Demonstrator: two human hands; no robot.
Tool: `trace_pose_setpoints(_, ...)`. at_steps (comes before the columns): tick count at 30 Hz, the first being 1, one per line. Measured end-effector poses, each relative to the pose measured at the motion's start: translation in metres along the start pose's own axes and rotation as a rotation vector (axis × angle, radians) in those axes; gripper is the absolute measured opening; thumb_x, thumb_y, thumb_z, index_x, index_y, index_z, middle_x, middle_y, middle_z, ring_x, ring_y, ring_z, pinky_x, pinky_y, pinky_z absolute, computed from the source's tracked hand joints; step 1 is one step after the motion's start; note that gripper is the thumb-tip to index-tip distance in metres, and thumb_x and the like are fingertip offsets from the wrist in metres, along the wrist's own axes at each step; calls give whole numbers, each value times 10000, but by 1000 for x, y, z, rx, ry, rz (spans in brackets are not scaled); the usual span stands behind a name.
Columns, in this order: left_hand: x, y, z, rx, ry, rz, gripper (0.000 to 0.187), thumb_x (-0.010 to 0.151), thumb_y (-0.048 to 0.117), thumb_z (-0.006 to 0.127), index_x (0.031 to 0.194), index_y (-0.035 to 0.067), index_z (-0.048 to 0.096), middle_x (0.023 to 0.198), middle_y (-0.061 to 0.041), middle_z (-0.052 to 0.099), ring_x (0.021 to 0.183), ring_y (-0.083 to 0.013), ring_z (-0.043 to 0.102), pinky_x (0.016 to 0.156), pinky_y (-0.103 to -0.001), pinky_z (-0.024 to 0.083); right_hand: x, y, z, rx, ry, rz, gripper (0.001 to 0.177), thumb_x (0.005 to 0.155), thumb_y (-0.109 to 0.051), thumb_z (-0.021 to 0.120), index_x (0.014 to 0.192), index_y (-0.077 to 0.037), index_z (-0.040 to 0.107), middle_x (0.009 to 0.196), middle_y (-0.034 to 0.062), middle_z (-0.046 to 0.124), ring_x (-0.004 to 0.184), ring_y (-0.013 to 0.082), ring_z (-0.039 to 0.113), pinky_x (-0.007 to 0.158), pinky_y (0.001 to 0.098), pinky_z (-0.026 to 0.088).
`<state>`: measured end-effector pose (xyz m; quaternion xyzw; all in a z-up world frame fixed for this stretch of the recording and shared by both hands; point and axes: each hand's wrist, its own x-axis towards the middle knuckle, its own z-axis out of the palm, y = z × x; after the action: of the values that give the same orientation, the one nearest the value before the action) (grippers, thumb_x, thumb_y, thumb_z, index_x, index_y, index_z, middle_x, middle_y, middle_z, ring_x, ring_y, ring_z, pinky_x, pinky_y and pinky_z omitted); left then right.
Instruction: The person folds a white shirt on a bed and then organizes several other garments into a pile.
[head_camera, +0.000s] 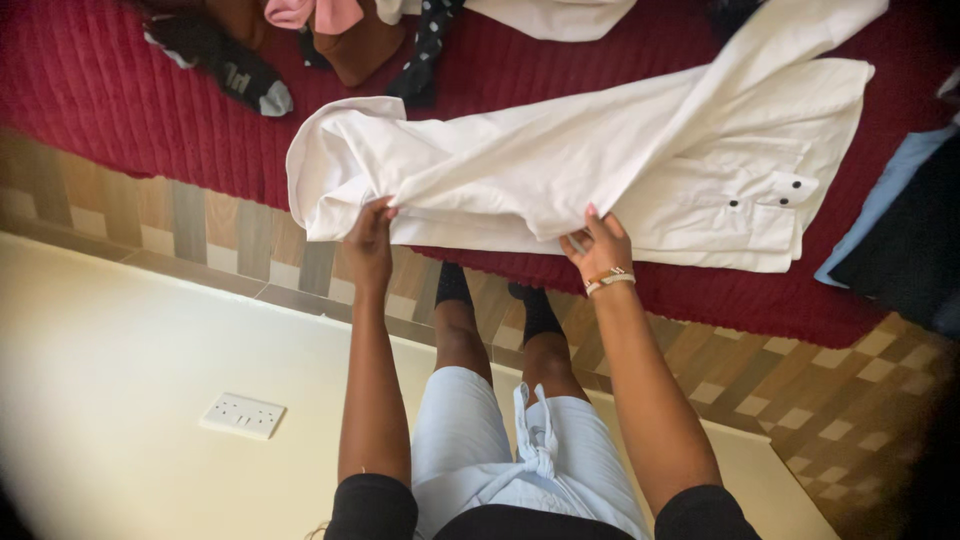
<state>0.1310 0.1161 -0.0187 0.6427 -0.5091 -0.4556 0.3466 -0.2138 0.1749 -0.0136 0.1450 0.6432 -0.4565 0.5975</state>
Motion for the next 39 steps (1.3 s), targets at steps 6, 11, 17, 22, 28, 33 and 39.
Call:
trace_pose_setpoints(6, 3, -27, 4, -246, -20, -287, 381, 1079, 339, 556, 1219, -11, 613, 1089, -66, 656, 979, -178, 672, 888, -318, 570, 28, 28, -22, -149, 41, 12, 238, 986, -267, 686, 1008, -48, 596, 1011, 66, 599, 945, 230, 643, 799, 379, 626)
trace_pose_setpoints(11, 42, 6, 14, -37, 208, -406, 388, 1025, 379, 661, 1115, 7, 593, 952, -78, 654, 803, -194, 639, 726, -342, 552, 24, 33, -12, -210, 82, -133, 238, 980, -275, 682, 981, -46, 620, 970, 81, 617, 864, 190, 645, 778, 348, 666)
trace_pose_setpoints(17, 72, 2, 7, 461, 231, -112, 303, 969, 309, 755, 1027, 28, 658, 981, -151, 711, 786, -259, 709, 723, -375, 543, 12, 52, -10, -498, 290, -796, 285, 1007, -249, 717, 997, -17, 553, 948, 43, 576, 846, 132, 596, 740, 315, 641)
trace_pose_setpoints(22, 70, 19, -15, 555, 232, -150, 205, 979, 162, 717, 1098, 9, 651, 1092, -170, 676, 878, -293, 706, 795, -426, 534, 23, 67, -19, -188, 142, -407, 271, 928, -248, 753, 947, -62, 557, 850, 2, 630, 748, 105, 632, 735, 292, 631)
trace_pose_setpoints(28, 46, 99, 54, 609, 136, 459, 396, 898, 100, 736, 1243, 14, 563, 1201, -156, 608, 1116, -362, 615, 997, -509, 484, 52, 52, -29, -18, 114, -586, 251, 953, -210, 760, 1077, -76, 588, 952, 29, 648, 840, 103, 614, 732, 282, 565)
trace_pose_setpoints(33, 56, 99, 154, 184, -339, 39, 290, 951, 128, 679, 1219, 55, 595, 1191, -172, 597, 953, -284, 664, 726, -401, 568, 59, -8, -54, -596, 96, -895, 367, 1011, -363, 725, 1217, -69, 647, 1140, 56, 680, 1068, 165, 648, 937, 371, 545)
trace_pose_setpoints(39, 68, 67, 274, -435, -695, -693, 426, 1001, 475, 573, 1009, 64, 687, 904, -108, 703, 855, -231, 691, 771, -420, 597, 128, -160, -201, 363, 90, -425, 370, 904, -254, 822, 1148, -63, 620, 1080, 105, 695, 1066, 262, 680, 947, 448, 615)
